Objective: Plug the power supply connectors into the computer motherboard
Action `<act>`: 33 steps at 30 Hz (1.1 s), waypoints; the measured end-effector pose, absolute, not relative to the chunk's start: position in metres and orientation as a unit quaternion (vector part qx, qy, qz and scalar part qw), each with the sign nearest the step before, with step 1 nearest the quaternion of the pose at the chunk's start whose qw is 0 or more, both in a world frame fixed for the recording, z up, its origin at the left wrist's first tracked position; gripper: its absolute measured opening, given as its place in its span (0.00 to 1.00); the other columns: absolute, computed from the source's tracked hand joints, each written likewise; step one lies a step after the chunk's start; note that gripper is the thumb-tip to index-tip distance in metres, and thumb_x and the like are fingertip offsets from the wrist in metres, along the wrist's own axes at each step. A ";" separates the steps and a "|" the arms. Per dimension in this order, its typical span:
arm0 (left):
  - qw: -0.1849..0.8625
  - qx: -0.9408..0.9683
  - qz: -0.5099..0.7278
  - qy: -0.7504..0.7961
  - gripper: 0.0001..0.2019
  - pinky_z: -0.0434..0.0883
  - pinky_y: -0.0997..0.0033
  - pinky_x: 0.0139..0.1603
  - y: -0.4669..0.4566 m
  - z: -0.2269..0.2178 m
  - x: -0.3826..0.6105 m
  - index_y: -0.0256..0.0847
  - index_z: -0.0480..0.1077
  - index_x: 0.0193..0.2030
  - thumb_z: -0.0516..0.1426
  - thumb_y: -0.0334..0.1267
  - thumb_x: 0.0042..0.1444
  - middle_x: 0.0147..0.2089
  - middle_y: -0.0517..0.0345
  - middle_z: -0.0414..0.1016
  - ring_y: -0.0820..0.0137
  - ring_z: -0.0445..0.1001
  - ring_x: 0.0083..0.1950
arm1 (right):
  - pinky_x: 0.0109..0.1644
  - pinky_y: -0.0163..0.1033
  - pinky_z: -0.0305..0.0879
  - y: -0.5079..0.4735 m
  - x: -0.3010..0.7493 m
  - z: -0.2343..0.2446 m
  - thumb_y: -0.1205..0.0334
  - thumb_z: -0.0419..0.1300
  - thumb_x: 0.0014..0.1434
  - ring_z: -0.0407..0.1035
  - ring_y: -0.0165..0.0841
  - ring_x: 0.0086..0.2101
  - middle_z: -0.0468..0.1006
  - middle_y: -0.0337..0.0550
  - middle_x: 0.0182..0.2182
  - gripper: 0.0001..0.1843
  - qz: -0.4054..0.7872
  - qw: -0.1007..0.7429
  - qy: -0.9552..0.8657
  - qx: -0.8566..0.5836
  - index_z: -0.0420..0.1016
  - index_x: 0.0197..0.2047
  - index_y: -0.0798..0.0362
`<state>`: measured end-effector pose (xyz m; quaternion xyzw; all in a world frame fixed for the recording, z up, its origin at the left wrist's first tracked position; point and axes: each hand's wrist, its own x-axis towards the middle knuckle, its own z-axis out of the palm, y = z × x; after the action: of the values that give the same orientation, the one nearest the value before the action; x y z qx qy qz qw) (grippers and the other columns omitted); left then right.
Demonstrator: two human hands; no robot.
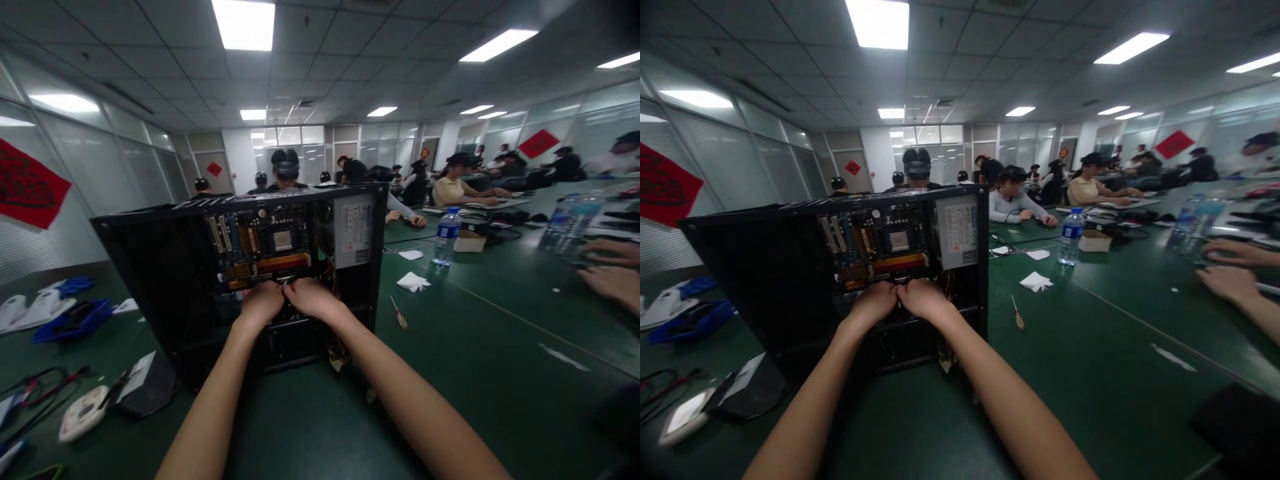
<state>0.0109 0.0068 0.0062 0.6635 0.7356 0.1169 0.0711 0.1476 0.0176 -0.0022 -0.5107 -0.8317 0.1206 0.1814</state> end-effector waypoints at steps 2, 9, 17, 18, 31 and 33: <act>0.069 0.672 0.124 0.727 0.19 0.71 0.61 0.44 0.011 0.005 0.009 0.39 0.79 0.42 0.47 0.41 0.64 0.49 0.39 0.81 0.51 0.80 0.51 | 0.44 0.43 0.69 0.018 0.147 -0.002 0.50 0.42 0.70 0.78 0.49 0.45 0.82 0.65 0.44 0.32 0.112 0.184 -0.832 -0.511 0.82 0.48 0.62; 0.076 0.678 0.144 0.717 0.18 0.70 0.62 0.41 0.018 -0.003 0.000 0.37 0.79 0.41 0.47 0.39 0.62 0.47 0.37 0.81 0.51 0.80 0.48 | 0.45 0.43 0.68 0.019 0.143 -0.003 0.50 0.42 0.71 0.78 0.48 0.46 0.82 0.65 0.43 0.32 0.096 0.207 -0.837 -0.498 0.83 0.47 0.62; 0.091 0.674 0.143 0.719 0.19 0.70 0.62 0.43 0.018 -0.007 0.000 0.37 0.78 0.43 0.47 0.40 0.64 0.49 0.35 0.80 0.49 0.79 0.52 | 0.35 0.38 0.59 0.021 0.146 -0.006 0.51 0.52 0.69 0.78 0.42 0.38 0.84 0.57 0.36 0.24 0.106 0.266 -0.827 -0.484 0.83 0.37 0.58; 0.091 0.675 0.144 0.718 0.20 0.70 0.62 0.43 0.018 -0.007 -0.001 0.37 0.78 0.44 0.46 0.41 0.64 0.49 0.35 0.80 0.49 0.79 0.53 | 0.34 0.37 0.58 0.021 0.146 -0.006 0.51 0.54 0.69 0.77 0.39 0.36 0.84 0.55 0.34 0.22 0.112 0.282 -0.826 -0.476 0.83 0.34 0.57; 0.083 0.682 0.152 0.710 0.22 0.71 0.63 0.44 0.013 -0.008 -0.001 0.36 0.78 0.46 0.46 0.45 0.65 0.50 0.35 0.80 0.51 0.80 0.51 | 0.36 0.35 0.62 0.040 0.128 -0.014 0.66 0.55 0.67 0.72 0.33 0.30 0.75 0.44 0.25 0.17 0.400 0.317 -0.680 -0.526 0.69 0.25 0.56; 0.088 0.681 0.153 0.711 0.22 0.71 0.64 0.43 0.012 -0.007 -0.001 0.36 0.79 0.46 0.46 0.44 0.65 0.51 0.35 0.80 0.52 0.80 0.51 | 0.32 0.36 0.65 0.038 0.122 -0.013 0.66 0.52 0.69 0.70 0.31 0.24 0.72 0.40 0.22 0.15 0.458 0.319 -0.637 -0.531 0.69 0.29 0.56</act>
<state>-0.0011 0.0122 -0.0074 0.6808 0.7110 0.1526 0.0877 0.1215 0.0384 -0.0135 -0.5313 -0.6372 0.4578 0.3195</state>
